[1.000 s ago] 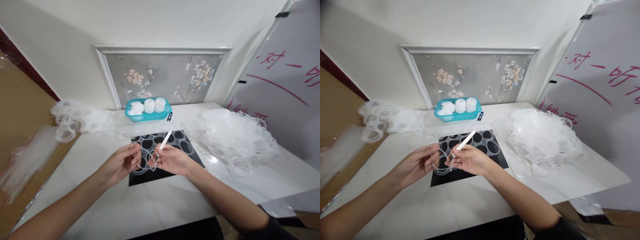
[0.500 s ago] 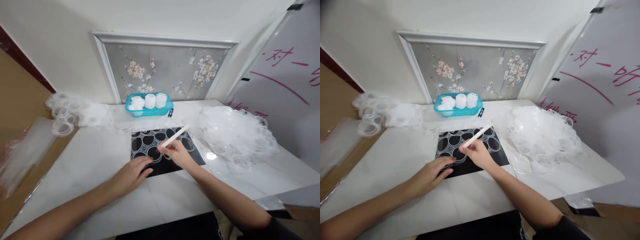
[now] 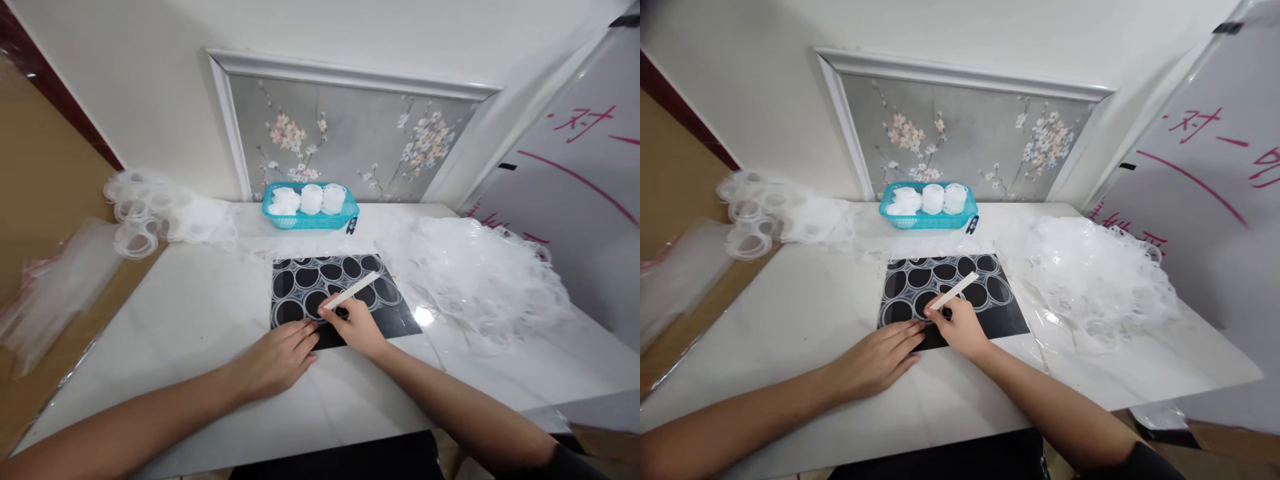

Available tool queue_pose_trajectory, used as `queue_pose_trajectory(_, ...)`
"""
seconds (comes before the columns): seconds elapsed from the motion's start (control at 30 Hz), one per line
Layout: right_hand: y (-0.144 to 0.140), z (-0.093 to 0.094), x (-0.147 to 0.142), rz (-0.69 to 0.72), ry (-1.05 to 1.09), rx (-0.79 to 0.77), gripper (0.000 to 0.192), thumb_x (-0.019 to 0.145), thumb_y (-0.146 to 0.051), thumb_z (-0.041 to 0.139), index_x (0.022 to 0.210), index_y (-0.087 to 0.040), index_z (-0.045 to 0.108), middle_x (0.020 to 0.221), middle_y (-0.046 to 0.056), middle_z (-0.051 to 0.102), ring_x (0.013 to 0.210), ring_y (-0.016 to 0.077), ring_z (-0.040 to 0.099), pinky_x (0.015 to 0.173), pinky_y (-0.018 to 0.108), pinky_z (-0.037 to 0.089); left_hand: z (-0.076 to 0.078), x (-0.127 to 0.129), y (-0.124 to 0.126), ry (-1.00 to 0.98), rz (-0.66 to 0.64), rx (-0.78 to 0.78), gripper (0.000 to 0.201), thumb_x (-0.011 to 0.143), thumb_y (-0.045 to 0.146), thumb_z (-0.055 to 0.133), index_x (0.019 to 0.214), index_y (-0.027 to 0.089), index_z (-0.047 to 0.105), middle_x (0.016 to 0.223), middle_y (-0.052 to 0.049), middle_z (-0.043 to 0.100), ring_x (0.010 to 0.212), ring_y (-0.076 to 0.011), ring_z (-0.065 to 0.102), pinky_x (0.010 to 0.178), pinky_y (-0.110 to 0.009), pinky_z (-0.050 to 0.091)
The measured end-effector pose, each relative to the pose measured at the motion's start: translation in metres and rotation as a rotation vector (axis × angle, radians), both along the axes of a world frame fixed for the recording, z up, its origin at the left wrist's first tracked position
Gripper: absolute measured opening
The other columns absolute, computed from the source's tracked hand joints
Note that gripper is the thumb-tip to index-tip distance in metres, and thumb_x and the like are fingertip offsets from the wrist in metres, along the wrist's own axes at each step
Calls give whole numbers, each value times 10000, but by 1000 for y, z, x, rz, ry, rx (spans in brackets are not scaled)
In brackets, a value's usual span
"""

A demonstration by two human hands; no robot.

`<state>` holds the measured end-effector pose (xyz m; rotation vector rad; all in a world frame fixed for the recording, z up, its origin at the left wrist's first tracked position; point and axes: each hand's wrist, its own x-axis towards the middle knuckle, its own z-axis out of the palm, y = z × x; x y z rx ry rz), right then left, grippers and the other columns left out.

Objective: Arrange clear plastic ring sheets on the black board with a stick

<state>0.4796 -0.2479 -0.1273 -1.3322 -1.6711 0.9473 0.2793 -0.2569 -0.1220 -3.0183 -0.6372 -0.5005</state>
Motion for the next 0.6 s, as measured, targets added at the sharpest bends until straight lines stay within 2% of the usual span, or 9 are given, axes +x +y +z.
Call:
queue_pose_trajectory(0.17, 0, 1, -1, 10, -26, 17, 166, 840, -328, 543, 830, -214, 663, 829, 33, 684, 791, 183, 616, 728, 288, 438, 0, 0, -1, 50, 8, 43, 345, 970, 280, 360, 1142, 73, 575, 1216, -180, 593, 1158, -264, 546, 981, -400, 446)
queue_pose_trajectory(0.23, -4, 0, -2, 20, -73, 39, 167, 853, -315, 527, 839, -214, 659, 849, 38, 685, 804, 184, 620, 725, 291, 446, 0, 0, -1, 55, 25, 15, 336, 965, 276, 373, 1144, 67, 566, 1216, -181, 590, 1167, -270, 534, 986, -404, 440)
queue_pose_trajectory(0.3, -9, -5, -4, 60, -145, 116, 191, 881, -288, 478, 869, -213, 653, 893, 50, 686, 848, 187, 620, 760, 304, 458, 1, 1, -2, 25, 59, -78, 325, 952, 279, 401, 1171, 85, 544, 1225, -166, 585, 1180, -265, 518, 992, -410, 434)
queue_pose_trajectory(0.37, -10, -8, -4, 160, -245, 231, 221, 897, -243, 429, 911, -212, 648, 947, 69, 684, 913, 194, 613, 822, 324, 458, 1, 1, -3, -13, 90, -198, 332, 929, 274, 439, 1207, 109, 515, 1233, -145, 579, 1188, -255, 504, 997, -410, 432)
queue_pose_trajectory(0.43, 0, -6, -1, 250, -350, 322, 219, 877, -200, 433, 912, -205, 650, 946, 90, 685, 929, 206, 608, 847, 336, 451, 2, 1, -3, -31, 107, -286, 350, 900, 251, 469, 1222, 116, 499, 1234, -141, 574, 1192, -254, 495, 998, -414, 430)
queue_pose_trajectory(0.47, 9, -1, 3, 240, -387, 339, 210, 861, -192, 447, 896, -199, 654, 914, 99, 687, 900, 212, 613, 830, 335, 453, 3, 0, -3, -29, 111, -312, 355, 890, 239, 476, 1219, 111, 501, 1238, -146, 571, 1197, -257, 489, 998, -416, 429)
queue_pose_trajectory(0.53, 34, 16, 12, 63, -385, 336, 202, 846, -213, 462, 867, -184, 661, 834, 105, 684, 806, 209, 619, 776, 324, 456, 5, -2, -4, -7, 125, -347, 357, 884, 230, 474, 1217, 107, 508, 1278, -152, 544, 1228, -259, 463, 1009, -417, 420)
queue_pose_trajectory(0.6, 56, 36, 20, -314, -233, 327, 284, 884, -302, 411, 885, -162, 658, 825, 111, 680, 758, 202, 619, 730, 316, 459, 8, -4, -5, 30, 126, -372, 362, 893, 237, 464, 1227, 104, 510, 1337, -151, 498, 1276, -252, 417, 1031, -404, 399)
